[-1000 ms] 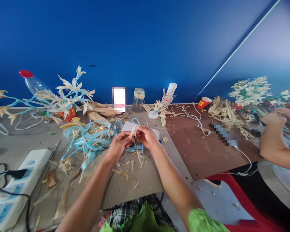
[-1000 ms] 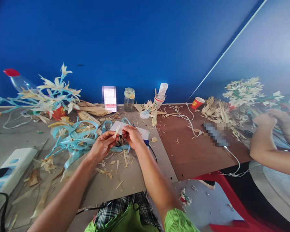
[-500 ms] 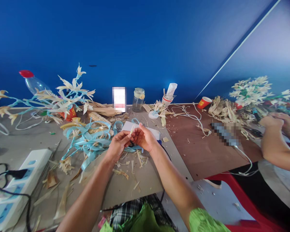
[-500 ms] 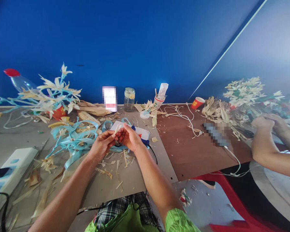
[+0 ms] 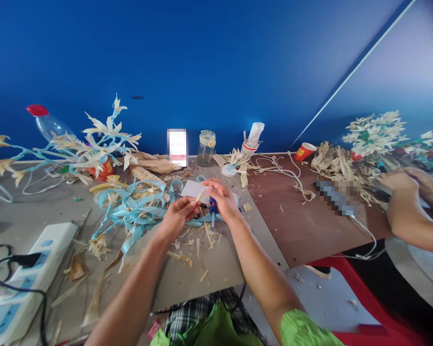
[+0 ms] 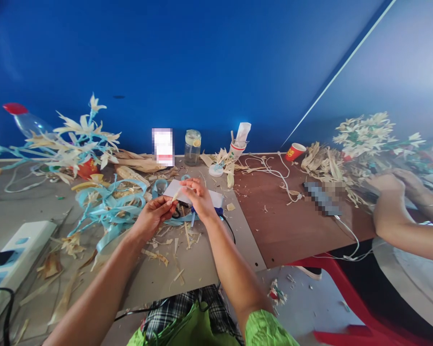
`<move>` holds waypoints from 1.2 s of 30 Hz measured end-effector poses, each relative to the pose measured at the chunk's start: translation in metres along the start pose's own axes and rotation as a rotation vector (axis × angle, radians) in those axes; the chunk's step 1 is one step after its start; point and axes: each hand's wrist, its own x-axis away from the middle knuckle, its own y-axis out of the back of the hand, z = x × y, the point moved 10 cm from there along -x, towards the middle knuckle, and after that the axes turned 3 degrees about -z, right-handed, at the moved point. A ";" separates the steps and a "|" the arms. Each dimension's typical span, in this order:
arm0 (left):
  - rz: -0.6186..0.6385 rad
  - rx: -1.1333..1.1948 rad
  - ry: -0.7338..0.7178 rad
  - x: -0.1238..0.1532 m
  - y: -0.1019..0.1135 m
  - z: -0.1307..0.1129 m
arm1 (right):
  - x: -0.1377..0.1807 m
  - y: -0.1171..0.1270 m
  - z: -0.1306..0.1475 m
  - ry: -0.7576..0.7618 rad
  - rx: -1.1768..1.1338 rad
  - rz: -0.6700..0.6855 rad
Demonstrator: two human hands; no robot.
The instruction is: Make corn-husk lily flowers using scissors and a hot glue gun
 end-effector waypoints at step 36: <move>0.234 -0.229 0.014 0.009 -0.016 0.004 | 0.010 -0.019 0.010 -0.034 -0.010 0.374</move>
